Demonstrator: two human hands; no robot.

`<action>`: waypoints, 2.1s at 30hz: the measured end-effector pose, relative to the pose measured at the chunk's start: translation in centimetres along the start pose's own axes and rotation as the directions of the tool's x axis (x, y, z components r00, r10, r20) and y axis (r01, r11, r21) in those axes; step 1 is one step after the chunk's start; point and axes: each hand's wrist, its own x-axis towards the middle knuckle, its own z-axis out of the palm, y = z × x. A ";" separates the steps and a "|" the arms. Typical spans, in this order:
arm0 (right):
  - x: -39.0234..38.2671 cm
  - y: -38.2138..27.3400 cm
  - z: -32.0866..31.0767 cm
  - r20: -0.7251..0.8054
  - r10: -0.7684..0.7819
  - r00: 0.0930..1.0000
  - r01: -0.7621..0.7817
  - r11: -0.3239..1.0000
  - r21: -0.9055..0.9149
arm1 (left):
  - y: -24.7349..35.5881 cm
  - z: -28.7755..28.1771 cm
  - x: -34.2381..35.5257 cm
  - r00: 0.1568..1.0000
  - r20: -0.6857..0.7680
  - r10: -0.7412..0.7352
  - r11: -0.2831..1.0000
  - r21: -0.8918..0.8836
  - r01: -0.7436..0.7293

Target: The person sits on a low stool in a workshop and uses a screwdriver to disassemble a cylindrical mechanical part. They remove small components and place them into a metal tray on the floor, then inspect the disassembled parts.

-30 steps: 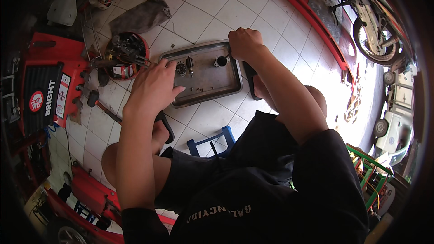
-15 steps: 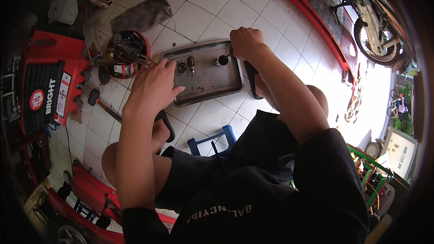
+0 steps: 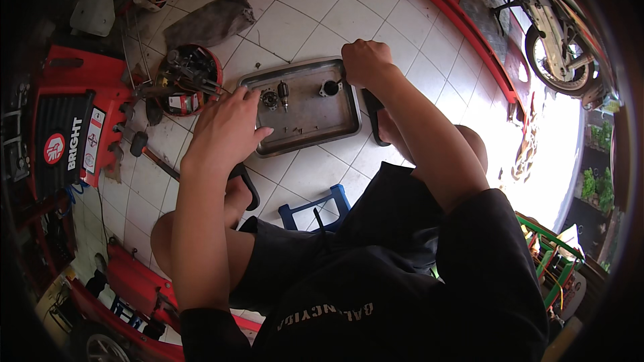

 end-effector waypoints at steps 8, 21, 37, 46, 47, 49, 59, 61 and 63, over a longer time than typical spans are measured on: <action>0.2 0.6 0.6 -0.004 -0.025 1.000 0.025 0.999 0.026 | 0.1 0.0 0.1 1.000 -0.007 0.017 1.000 0.001 -0.017; -0.3 0.5 -0.3 0.009 0.025 1.000 -0.025 1.000 0.000 | 0.1 0.0 0.1 1.000 0.001 0.007 1.000 0.011 -0.007; 0.3 0.6 0.6 -0.029 -0.044 0.999 0.046 0.998 0.040 | 0.2 0.0 0.1 1.000 -0.001 0.015 1.000 0.016 -0.015; 0.1 0.4 0.4 -0.023 -0.045 0.999 0.045 0.999 0.026 | 0.1 0.0 0.1 1.000 0.002 0.015 1.000 0.008 -0.015; 0.1 0.4 0.4 -0.023 -0.042 0.999 0.043 0.999 0.027 | 0.1 0.0 0.1 1.000 0.004 0.015 1.000 0.006 -0.015; 0.2 0.5 0.5 -0.021 -0.039 0.999 0.039 0.999 0.030 | 0.1 0.0 0.2 1.000 0.008 0.015 1.000 0.002 -0.015; 0.1 0.2 0.5 -0.026 -0.046 0.999 0.046 0.999 0.028 | 0.0 0.3 0.0 0.999 -0.034 0.037 0.999 0.023 -0.036; 0.0 0.2 0.5 -0.022 -0.031 0.999 0.031 0.999 0.019 | 0.0 0.2 0.1 0.999 -0.013 0.037 0.999 0.007 -0.037; -0.3 0.0 0.1 -0.015 -0.008 1.000 0.008 1.000 0.004 | 0.0 0.1 0.1 0.999 -0.011 0.034 0.999 0.002 -0.034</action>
